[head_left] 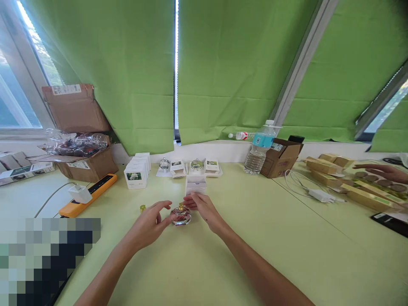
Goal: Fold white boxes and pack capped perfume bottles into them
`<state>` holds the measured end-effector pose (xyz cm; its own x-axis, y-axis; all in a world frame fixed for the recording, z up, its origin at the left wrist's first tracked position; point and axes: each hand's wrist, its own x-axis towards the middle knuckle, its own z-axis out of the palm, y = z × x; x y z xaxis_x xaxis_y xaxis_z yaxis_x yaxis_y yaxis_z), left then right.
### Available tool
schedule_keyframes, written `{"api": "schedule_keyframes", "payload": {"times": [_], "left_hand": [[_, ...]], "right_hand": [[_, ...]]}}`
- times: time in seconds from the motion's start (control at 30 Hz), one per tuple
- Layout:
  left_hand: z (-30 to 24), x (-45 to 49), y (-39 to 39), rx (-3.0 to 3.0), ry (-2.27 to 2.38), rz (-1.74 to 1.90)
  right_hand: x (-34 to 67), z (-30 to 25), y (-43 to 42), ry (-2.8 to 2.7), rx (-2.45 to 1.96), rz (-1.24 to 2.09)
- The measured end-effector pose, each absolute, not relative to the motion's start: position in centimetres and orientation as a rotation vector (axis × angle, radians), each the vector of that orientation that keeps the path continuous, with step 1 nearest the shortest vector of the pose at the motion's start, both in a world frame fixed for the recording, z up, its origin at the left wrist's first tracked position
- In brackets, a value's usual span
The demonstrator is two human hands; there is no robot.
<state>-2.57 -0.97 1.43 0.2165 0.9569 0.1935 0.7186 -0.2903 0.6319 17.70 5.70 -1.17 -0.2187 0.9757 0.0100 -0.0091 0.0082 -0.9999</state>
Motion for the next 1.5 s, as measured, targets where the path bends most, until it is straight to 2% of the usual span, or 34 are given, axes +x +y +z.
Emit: {"api": "schedule_keyframes", "payload": {"times": [0.3,0.57,0.97,1.5], "left_hand": [[1.2,-5.4,0.7,2.02,1.785,1.042],[0.9,-8.3,1.7,1.871,2.087,0.996],[-0.9,-9.8,1.8,1.927,1.948,0.658],[0.3,-9.0,1.5,1.937,1.929,0.75]], "right_hand": [[19.5,-0.8,6.7,-1.639,-1.238,1.142],[20.1,-1.7,7.2,-1.783,-1.371,1.089],[20.2,-2.0,7.0,-1.904,-1.436,0.98],[20.2,-1.1,6.7,-1.944,-1.395,0.834]]}}
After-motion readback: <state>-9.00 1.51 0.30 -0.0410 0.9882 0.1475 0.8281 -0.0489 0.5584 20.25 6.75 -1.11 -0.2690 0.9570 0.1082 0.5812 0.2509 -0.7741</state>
